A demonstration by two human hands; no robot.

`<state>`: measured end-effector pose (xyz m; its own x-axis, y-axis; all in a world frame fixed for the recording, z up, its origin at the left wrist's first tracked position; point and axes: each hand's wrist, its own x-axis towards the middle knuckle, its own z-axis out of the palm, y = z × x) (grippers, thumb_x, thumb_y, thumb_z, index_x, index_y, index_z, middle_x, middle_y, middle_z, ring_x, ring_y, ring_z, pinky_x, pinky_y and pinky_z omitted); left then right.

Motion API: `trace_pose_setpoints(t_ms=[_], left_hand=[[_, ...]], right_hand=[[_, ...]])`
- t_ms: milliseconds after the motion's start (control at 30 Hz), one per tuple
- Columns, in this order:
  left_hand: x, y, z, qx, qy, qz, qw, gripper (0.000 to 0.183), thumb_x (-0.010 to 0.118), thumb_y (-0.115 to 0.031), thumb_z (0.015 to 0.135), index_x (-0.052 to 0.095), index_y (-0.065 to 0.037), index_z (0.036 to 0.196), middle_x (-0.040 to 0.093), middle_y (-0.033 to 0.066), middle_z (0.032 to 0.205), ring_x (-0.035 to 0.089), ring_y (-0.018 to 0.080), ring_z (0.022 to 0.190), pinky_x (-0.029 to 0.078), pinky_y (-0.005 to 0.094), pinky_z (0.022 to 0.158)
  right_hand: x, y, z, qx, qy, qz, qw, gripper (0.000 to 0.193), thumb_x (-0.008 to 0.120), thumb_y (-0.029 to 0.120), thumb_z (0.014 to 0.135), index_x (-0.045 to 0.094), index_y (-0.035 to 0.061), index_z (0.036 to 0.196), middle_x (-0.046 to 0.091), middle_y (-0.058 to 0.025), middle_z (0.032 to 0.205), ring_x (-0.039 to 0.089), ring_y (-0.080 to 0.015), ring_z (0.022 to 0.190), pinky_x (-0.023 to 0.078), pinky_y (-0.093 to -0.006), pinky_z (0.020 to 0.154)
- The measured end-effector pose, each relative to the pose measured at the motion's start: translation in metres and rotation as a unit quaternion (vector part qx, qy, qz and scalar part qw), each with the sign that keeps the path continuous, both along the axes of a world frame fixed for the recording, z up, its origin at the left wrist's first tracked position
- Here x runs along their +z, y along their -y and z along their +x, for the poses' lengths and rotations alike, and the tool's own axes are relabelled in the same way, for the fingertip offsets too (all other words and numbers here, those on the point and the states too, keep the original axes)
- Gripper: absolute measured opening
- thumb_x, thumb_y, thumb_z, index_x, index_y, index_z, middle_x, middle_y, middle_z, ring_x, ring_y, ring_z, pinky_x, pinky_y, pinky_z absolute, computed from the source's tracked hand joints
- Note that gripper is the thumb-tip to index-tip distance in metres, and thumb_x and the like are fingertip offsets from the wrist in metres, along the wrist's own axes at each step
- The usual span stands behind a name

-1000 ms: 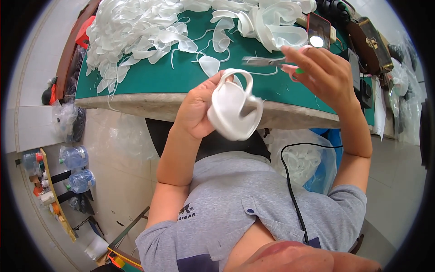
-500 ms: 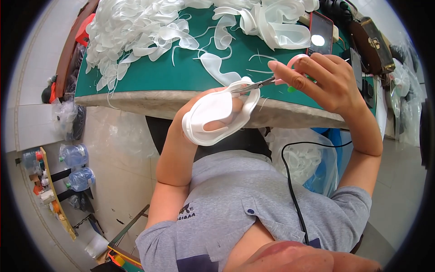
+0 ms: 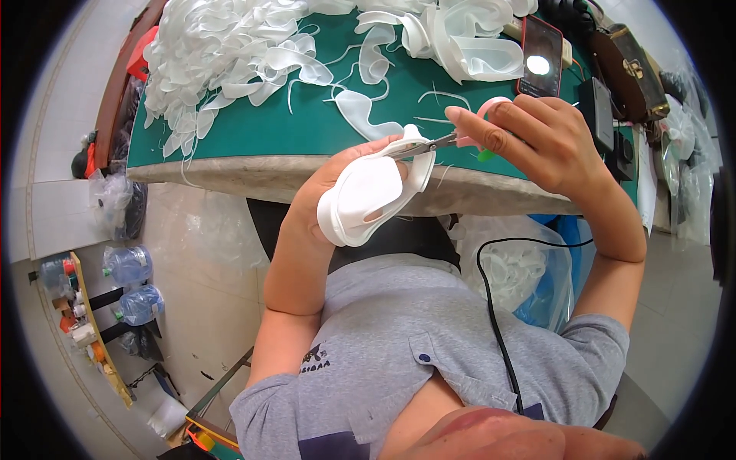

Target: Inspecting and trimming excess threads from white fabric bra cups using scissors and a cleaning tool.

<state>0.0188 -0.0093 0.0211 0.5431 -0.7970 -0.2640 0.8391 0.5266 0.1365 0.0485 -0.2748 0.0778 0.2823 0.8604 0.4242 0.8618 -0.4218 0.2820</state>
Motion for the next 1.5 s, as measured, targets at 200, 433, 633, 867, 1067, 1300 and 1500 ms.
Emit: trace_pose_setpoints(t_ms=[200,433,633,867,1067,1300,1500], left_hand=[[-0.003,-0.003,0.002,0.0,0.02,0.022,1.0,0.027,0.052,-0.023,0.096,0.056,-0.004,0.115,0.066,0.008,0.091,0.066,0.01,0.07,0.056,0.0208,0.056],[-0.002,0.002,-0.001,0.106,0.056,0.108,0.987,0.031,0.056,-0.018,0.094,0.05,-0.004,0.121,0.065,0.0096,0.099,0.066,0.0118,0.076,0.056,0.0235,0.063],[-0.004,0.008,0.001,0.182,0.169,0.121,0.961,0.022,0.057,-0.018,0.094,0.049,-0.005,0.11,0.064,0.006,0.093,0.064,0.0102,0.077,0.055,0.024,0.065],[-0.004,0.031,-0.005,0.323,0.301,0.29,0.849,0.019,0.052,-0.016,0.097,0.046,-0.005,0.111,0.064,0.0069,0.09,0.061,0.0066,0.074,0.049,0.0203,0.057],[-0.003,0.029,-0.008,0.353,0.314,0.358,0.805,0.031,0.051,-0.023,0.097,0.041,-0.004,0.12,0.063,0.0104,0.102,0.061,0.0092,0.087,0.05,0.0216,0.071],[-0.012,0.024,-0.006,0.345,0.24,0.229,0.878,0.021,0.051,-0.022,0.097,0.054,-0.004,0.107,0.061,0.0066,0.108,0.06,0.0135,0.097,0.049,0.0281,0.082],[-0.02,0.016,-0.005,0.32,0.26,0.189,0.891,0.014,0.052,-0.017,0.097,0.053,-0.005,0.104,0.063,0.0057,0.101,0.062,0.0123,0.091,0.052,0.0279,0.079]], right_hand=[[-0.011,-0.006,0.0,0.009,-0.009,0.039,0.999,0.055,0.069,0.015,0.071,0.059,0.0079,0.125,0.057,0.0015,0.077,0.05,-0.0094,0.06,0.038,-0.0236,0.047],[-0.017,-0.008,0.006,0.017,-0.057,0.079,0.995,0.052,0.073,0.012,0.07,0.061,0.0072,0.12,0.058,-0.0002,0.075,0.055,-0.011,0.06,0.041,-0.0239,0.047],[-0.014,-0.006,-0.014,-0.025,-0.502,0.361,0.786,0.032,0.067,-0.002,0.081,0.058,-0.004,0.112,0.067,-0.0113,0.093,0.065,-0.0129,0.088,0.055,-0.0272,0.075],[-0.033,-0.061,-0.018,-0.03,-0.629,0.452,0.631,0.028,0.068,0.002,0.083,0.056,-0.0005,0.107,0.067,-0.0063,0.091,0.061,-0.0086,0.085,0.049,-0.0221,0.074],[-0.044,-0.08,-0.009,-0.056,-0.538,0.492,0.682,0.022,0.068,0.006,0.083,0.056,0.0018,0.101,0.065,-0.002,0.085,0.056,-0.0026,0.078,0.044,-0.0173,0.064],[-0.034,-0.08,-0.013,-0.054,-0.466,0.452,0.759,0.021,0.068,0.001,0.079,0.059,0.0032,0.097,0.066,-0.0019,0.083,0.058,-0.0033,0.07,0.042,-0.0177,0.054],[-0.043,-0.08,-0.011,0.065,-0.364,0.413,0.832,0.024,0.066,-0.006,0.074,0.063,0.0037,0.095,0.068,-0.0065,0.087,0.066,-0.0135,0.073,0.052,-0.0249,0.062]])
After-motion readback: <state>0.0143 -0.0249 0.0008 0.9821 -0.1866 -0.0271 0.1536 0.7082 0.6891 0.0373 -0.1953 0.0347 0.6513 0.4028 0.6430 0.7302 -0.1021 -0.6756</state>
